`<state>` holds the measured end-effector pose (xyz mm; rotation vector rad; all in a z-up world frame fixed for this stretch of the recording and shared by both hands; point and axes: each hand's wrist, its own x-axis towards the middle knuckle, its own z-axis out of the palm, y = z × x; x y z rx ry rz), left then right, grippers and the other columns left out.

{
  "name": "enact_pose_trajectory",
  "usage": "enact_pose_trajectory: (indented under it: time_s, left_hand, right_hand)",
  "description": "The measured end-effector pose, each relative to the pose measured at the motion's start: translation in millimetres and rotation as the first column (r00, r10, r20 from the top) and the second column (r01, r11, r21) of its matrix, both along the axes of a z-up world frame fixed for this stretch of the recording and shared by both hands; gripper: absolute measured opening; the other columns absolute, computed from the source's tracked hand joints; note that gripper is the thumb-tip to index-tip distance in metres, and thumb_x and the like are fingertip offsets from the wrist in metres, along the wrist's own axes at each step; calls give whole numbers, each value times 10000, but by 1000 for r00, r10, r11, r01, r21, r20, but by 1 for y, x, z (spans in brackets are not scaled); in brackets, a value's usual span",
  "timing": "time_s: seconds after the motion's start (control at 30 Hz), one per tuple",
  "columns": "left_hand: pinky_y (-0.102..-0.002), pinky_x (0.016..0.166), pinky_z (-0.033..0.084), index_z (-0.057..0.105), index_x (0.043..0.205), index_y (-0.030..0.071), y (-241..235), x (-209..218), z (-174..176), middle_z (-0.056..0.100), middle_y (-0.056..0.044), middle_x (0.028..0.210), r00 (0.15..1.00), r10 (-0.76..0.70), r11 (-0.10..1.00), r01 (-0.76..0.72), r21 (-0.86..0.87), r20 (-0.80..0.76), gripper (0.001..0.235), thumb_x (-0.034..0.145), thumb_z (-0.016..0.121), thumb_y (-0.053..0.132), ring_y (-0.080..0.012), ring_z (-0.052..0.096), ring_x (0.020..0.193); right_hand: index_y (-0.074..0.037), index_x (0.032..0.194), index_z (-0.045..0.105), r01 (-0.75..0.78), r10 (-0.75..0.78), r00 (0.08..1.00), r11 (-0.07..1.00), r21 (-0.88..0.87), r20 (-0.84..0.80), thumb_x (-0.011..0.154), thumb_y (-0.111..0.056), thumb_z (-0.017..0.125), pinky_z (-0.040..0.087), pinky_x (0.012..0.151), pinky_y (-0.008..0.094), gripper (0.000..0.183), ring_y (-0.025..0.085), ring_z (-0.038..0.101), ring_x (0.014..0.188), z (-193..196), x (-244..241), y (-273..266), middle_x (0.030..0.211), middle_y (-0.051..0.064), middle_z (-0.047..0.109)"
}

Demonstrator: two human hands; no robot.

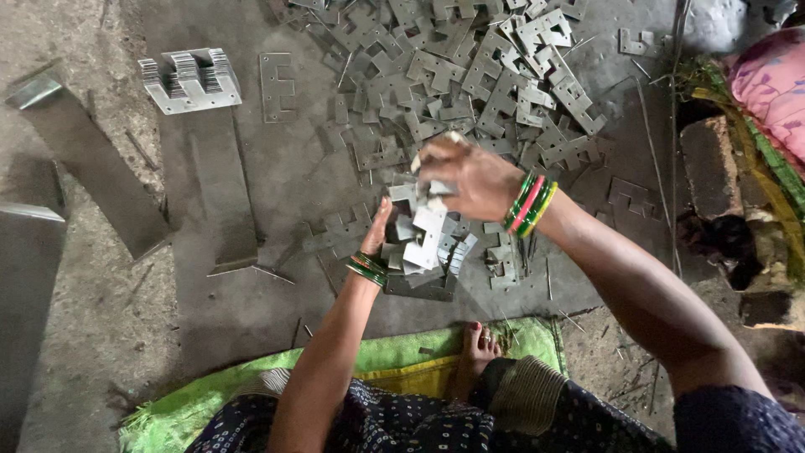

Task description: The person sorts through a pile of notched metal plates on the floor and stacks them into organized piles.

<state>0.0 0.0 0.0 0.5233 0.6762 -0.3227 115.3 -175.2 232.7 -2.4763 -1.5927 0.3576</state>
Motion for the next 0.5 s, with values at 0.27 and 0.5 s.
enact_pose_trajectory:
  time_s: [0.27,0.5]
  left_hand:
    - [-328,1182,340,388,1576,75,8,-3,-130,414,-31,1622,977,-28,998,15,64,213,797,932,688,437,-157,408,1457]
    - [-270,1149,430,549,1448,126,15,0,-118,609,52,1465,937,69,998,-66,-20,342,558,975,644,407,-65,563,1351]
  right_hand:
    - [-192,1441,551,361,-376,926,861,-359,31,795,121,492,618,799,394,720,293,685,1005,-158,0,-43,1384,107,585]
    - [-54,1155,604,86,-106,956,993,87,274,1011,-192,560,612,724,374,204,269,704,929,-193,3,-69,1108,151,662]
